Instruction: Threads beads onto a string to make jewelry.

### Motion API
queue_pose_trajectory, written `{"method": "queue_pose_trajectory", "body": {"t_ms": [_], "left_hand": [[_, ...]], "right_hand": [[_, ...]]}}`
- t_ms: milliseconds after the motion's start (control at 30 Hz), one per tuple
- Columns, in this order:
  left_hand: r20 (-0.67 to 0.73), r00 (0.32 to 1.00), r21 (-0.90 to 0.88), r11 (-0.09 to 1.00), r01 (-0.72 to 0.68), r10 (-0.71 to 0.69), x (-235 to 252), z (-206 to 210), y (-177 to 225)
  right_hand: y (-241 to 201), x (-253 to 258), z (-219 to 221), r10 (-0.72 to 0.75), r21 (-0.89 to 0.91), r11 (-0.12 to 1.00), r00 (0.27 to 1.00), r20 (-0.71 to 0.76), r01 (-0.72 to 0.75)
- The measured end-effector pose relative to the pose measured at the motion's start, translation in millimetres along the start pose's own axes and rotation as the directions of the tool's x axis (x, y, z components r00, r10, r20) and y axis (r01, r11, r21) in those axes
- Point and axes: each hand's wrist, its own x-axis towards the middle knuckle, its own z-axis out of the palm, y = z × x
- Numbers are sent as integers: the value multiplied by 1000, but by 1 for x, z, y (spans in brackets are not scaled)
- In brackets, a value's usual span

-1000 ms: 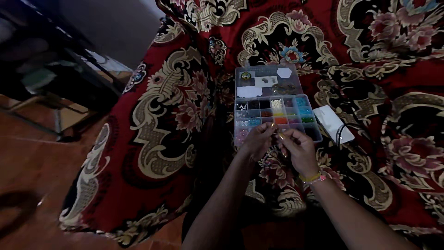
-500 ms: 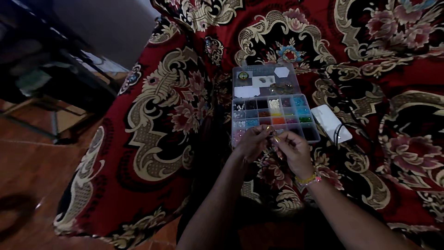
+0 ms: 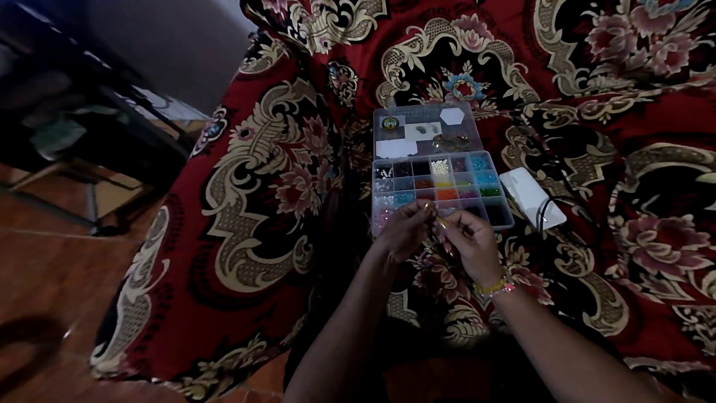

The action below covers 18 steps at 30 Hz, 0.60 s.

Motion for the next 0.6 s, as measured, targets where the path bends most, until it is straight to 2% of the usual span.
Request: {"method": "queue_pose_trajectory", "body": {"t_ms": [367, 600], "left_hand": [[3, 1000, -40, 999, 17, -17, 1, -2, 0], [6, 1000, 2, 1000, 2, -2, 1, 0, 1]], "right_hand": [[1, 0, 0, -10, -26, 1000, 1000, -7, 9], [1, 1, 1, 2, -27, 1000, 1000, -13, -3]]}}
